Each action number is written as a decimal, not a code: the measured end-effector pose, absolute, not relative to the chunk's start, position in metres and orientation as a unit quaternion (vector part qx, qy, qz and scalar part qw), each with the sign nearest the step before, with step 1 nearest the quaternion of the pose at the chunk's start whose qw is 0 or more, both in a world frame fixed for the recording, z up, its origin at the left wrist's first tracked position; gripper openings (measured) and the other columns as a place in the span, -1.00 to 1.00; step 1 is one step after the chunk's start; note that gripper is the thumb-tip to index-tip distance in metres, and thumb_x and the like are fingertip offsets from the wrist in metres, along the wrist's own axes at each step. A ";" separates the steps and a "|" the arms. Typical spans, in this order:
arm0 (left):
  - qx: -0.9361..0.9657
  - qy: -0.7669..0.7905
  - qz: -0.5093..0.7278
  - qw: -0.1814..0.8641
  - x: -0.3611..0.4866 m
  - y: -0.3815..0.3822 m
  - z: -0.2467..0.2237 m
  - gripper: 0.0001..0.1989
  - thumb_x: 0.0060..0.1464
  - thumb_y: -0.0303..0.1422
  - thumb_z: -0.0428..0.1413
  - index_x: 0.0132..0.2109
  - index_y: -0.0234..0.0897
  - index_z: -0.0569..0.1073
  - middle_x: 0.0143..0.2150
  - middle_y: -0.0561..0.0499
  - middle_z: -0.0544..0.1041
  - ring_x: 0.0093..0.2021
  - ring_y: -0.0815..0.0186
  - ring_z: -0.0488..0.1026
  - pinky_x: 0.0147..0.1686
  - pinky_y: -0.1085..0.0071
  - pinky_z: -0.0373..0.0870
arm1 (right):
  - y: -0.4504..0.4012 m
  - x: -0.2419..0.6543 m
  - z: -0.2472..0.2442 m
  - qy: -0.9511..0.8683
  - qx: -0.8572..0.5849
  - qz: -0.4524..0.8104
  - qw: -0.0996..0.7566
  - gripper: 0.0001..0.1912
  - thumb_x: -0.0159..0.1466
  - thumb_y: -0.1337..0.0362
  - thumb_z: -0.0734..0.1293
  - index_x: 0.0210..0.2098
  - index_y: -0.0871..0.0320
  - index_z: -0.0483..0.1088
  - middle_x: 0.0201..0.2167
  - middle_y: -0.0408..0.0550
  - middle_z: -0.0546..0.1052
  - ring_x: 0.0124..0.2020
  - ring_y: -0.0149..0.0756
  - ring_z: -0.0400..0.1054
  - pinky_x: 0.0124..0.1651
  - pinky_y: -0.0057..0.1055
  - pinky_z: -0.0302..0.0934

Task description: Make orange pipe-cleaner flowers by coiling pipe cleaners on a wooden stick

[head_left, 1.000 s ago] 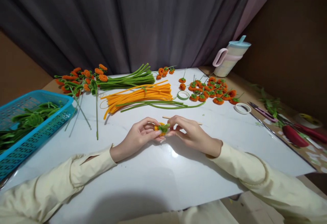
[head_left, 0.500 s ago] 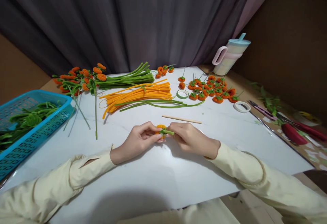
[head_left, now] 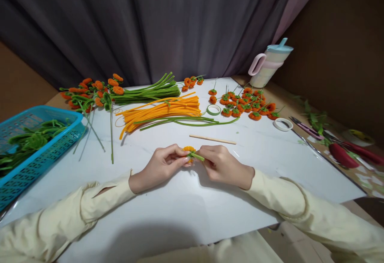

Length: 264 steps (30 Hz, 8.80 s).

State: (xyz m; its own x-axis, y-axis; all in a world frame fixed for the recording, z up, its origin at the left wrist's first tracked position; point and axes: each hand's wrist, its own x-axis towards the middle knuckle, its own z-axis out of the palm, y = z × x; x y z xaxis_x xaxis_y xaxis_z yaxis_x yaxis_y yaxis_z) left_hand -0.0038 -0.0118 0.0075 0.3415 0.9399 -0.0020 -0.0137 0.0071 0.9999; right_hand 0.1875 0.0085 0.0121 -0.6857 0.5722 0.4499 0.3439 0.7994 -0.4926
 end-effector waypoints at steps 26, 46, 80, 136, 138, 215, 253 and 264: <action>0.544 0.395 0.408 0.618 -0.003 -0.009 0.008 -0.77 -0.04 -0.29 0.23 -0.34 -0.38 0.40 -0.36 -0.05 0.55 -0.35 0.26 0.53 -0.26 0.31 0.50 | 0.015 0.196 0.015 -0.936 -0.247 0.154 0.199 -0.87 0.22 0.45 0.10 -0.38 0.22 0.23 -0.51 -0.06 0.32 -0.54 -0.38 0.13 -0.48 -0.46 -0.03; 0.535 0.373 0.407 0.639 -0.004 -0.006 0.007 -0.77 -0.01 -0.31 0.21 -0.26 -0.37 0.40 -0.28 -0.06 0.55 -0.33 0.28 0.54 -0.27 0.30 0.52 | 0.020 0.196 0.030 -0.789 -0.354 0.469 0.179 -0.67 0.28 0.19 0.17 -0.55 0.22 0.28 -0.68 -0.20 0.29 -0.66 -0.52 0.05 -0.59 -0.55 -0.06; 0.898 0.344 0.210 0.179 -0.026 0.012 0.021 -0.76 0.20 -0.31 -0.04 -0.09 -0.30 0.43 -0.30 -0.05 0.53 -0.34 0.34 0.44 -0.31 0.44 0.34 | 0.024 0.202 0.008 -0.952 -0.175 -0.133 0.216 -0.68 0.36 0.45 -0.03 -0.28 0.33 0.32 -0.38 0.06 0.42 -0.49 -0.38 0.27 -0.49 -0.45 0.18; 0.816 0.387 0.332 0.272 -0.015 0.009 -0.003 -0.90 0.09 -0.44 0.11 -0.33 -0.30 0.53 -0.35 0.01 0.47 -0.35 0.41 0.41 -0.31 0.49 0.33 | 0.036 0.186 -0.006 -0.817 -0.316 0.375 0.304 -0.68 0.20 0.10 0.32 -0.54 0.23 0.37 -0.48 -0.08 0.43 -0.47 -0.42 0.30 -0.36 -0.43 0.21; 0.814 0.389 0.324 0.283 -0.015 0.010 -0.003 -0.90 0.09 -0.45 0.11 -0.35 -0.31 0.52 -0.38 0.02 0.44 -0.38 0.42 0.38 -0.34 0.50 0.30 | 0.037 0.184 -0.006 -0.814 -0.317 0.385 0.297 -0.64 0.19 0.08 0.31 -0.56 0.23 0.35 -0.50 -0.09 0.43 -0.48 -0.43 0.29 -0.37 -0.43 0.21; 0.852 0.356 0.297 0.245 -0.021 0.010 -0.006 -0.73 0.13 -0.35 0.08 0.00 -0.18 0.47 -0.10 -0.02 0.54 -0.15 0.26 0.34 -0.10 0.27 0.32 | 0.030 0.193 0.002 -0.868 -0.291 0.295 0.273 -0.88 0.23 0.30 0.28 -0.27 0.21 0.41 -0.45 -0.10 0.45 -0.47 -0.45 0.30 -0.42 -0.53 0.20; 0.877 0.353 0.261 0.196 -0.024 0.011 -0.008 -0.73 0.21 -0.32 -0.01 0.02 -0.12 0.45 -0.03 -0.01 0.52 -0.12 0.27 0.34 -0.06 0.23 0.20 | 0.034 0.192 -0.003 -0.812 -0.322 0.397 0.283 -0.90 0.19 0.32 0.30 -0.43 0.22 0.38 -0.47 -0.08 0.49 -0.46 -0.41 0.35 -0.40 -0.50 0.22; 0.845 0.382 0.272 0.255 -0.021 0.010 -0.003 -0.73 0.13 -0.26 0.08 -0.02 -0.12 0.48 -0.09 0.02 0.54 -0.10 0.24 0.34 -0.03 0.20 0.22 | 0.038 0.195 0.002 -0.795 -0.328 0.442 0.256 -0.77 0.10 0.17 0.40 -0.34 0.20 0.39 -0.48 -0.15 0.44 -0.45 -0.43 0.32 -0.42 -0.53 0.21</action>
State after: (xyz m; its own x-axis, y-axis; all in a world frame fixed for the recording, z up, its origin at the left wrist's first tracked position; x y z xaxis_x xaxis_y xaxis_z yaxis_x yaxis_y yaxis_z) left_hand -0.0212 0.0101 -0.0028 0.5600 0.7849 0.2652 0.5067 -0.5778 0.6399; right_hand 0.1954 0.0377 0.0019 -0.6532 0.7480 0.1175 0.2951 0.3943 -0.8703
